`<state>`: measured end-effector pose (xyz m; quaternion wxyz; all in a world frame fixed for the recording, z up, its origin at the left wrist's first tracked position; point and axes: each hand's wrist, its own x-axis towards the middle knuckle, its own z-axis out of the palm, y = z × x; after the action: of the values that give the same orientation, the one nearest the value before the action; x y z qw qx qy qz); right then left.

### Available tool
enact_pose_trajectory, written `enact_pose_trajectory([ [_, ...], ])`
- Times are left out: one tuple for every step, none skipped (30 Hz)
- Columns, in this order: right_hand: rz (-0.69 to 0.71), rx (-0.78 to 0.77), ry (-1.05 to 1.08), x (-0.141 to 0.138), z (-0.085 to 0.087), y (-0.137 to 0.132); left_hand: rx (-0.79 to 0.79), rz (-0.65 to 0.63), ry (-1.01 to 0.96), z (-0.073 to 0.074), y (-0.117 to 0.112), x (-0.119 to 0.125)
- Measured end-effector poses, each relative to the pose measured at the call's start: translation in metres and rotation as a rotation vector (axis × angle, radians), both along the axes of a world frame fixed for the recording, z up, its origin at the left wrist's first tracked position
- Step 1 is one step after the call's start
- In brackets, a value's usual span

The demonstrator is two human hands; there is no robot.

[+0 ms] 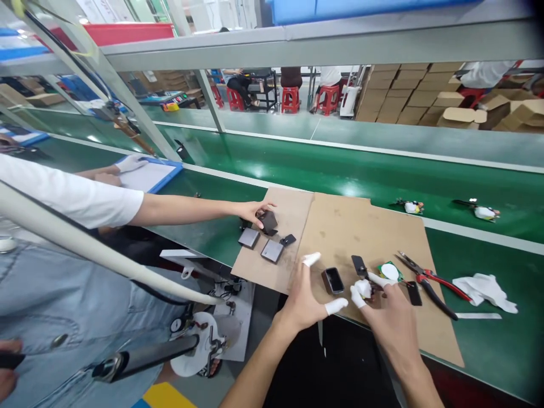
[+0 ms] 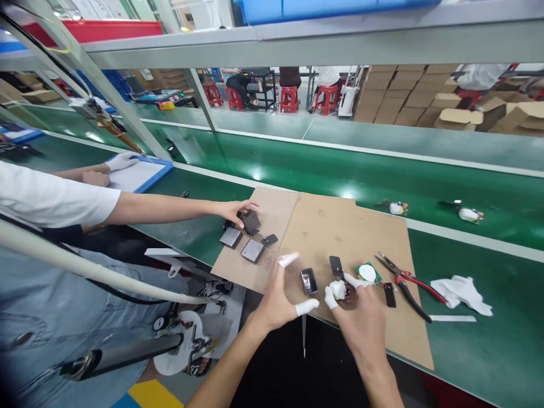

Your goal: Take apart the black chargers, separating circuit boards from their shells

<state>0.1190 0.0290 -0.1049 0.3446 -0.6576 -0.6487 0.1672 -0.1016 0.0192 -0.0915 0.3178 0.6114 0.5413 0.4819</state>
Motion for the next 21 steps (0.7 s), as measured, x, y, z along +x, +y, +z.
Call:
enact_pose_trajectory([
  [-0.024, 0.032, -0.072, -0.004, -0.004, 0.002, 0.045, 0.096, 0.011, 0.002, 0.001, -0.008],
  [-0.04, 0.069, -0.13, -0.007, -0.009, 0.003, 0.078, 0.224, 0.054, 0.005, 0.003, -0.019],
  [-0.045, 0.106, -0.169, -0.01, -0.014, 0.004, 0.095, 0.358, 0.124, 0.009, 0.008, -0.031],
  [-0.041, 0.14, -0.192, -0.011, -0.019, 0.005, 0.094, 0.481, 0.223, 0.014, 0.014, -0.046],
  [-0.033, 0.168, -0.201, -0.012, -0.023, 0.005, 0.056, 0.561, 0.365, 0.019, 0.021, -0.062],
  [-0.023, 0.192, -0.197, -0.012, -0.026, 0.006, 0.03, 0.566, 0.444, 0.025, 0.03, -0.079],
  [-0.011, 0.209, -0.185, -0.012, -0.028, 0.006, 0.011, 0.543, 0.497, 0.031, 0.04, -0.095],
  [-0.002, 0.221, -0.174, -0.011, -0.029, 0.007, -0.013, 0.503, 0.55, 0.037, 0.05, -0.111],
  [0.008, 0.227, -0.166, -0.01, -0.03, 0.007, -0.041, 0.447, 0.6, 0.044, 0.061, -0.126],
  [0.017, 0.231, -0.161, -0.009, -0.031, 0.007, -0.075, 0.392, 0.652, 0.049, 0.071, -0.139],
  [0.024, 0.233, -0.158, -0.008, -0.031, 0.007, -0.114, 0.343, 0.706, 0.054, 0.082, -0.151],
  [0.026, 0.236, -0.158, -0.008, -0.032, 0.008, -0.154, 0.297, 0.756, 0.058, 0.091, -0.16],
  [0.024, 0.24, -0.155, -0.008, -0.032, 0.008, -0.196, 0.252, 0.804, 0.061, 0.101, -0.167],
  [0.023, 0.246, -0.148, -0.008, -0.033, 0.009, -0.237, 0.208, 0.849, 0.064, 0.109, -0.173],
  [0.024, 0.253, -0.138, -0.009, -0.035, 0.009, -0.277, 0.162, 0.89, 0.066, 0.117, -0.177],
  [0.025, 0.262, -0.128, -0.009, -0.037, 0.01, -0.314, 0.118, 0.927, 0.068, 0.124, -0.18],
  [0.024, 0.276, -0.118, -0.009, -0.04, 0.01, -0.347, 0.078, 0.96, 0.07, 0.13, -0.181],
  [0.026, 0.292, -0.108, -0.008, -0.045, 0.012, -0.375, 0.046, 0.99, 0.072, 0.135, -0.181],
  [0.026, 0.316, -0.098, -0.007, -0.05, 0.013, -0.398, 0.023, 1.016, 0.074, 0.139, -0.181],
  [0.027, 0.343, -0.091, -0.006, -0.057, 0.015, -0.414, 0.007, 1.037, 0.076, 0.143, -0.179],
  [0.035, 0.369, -0.088, -0.005, -0.066, 0.018, -0.425, -0.004, 1.054, 0.078, 0.146, -0.178],
])
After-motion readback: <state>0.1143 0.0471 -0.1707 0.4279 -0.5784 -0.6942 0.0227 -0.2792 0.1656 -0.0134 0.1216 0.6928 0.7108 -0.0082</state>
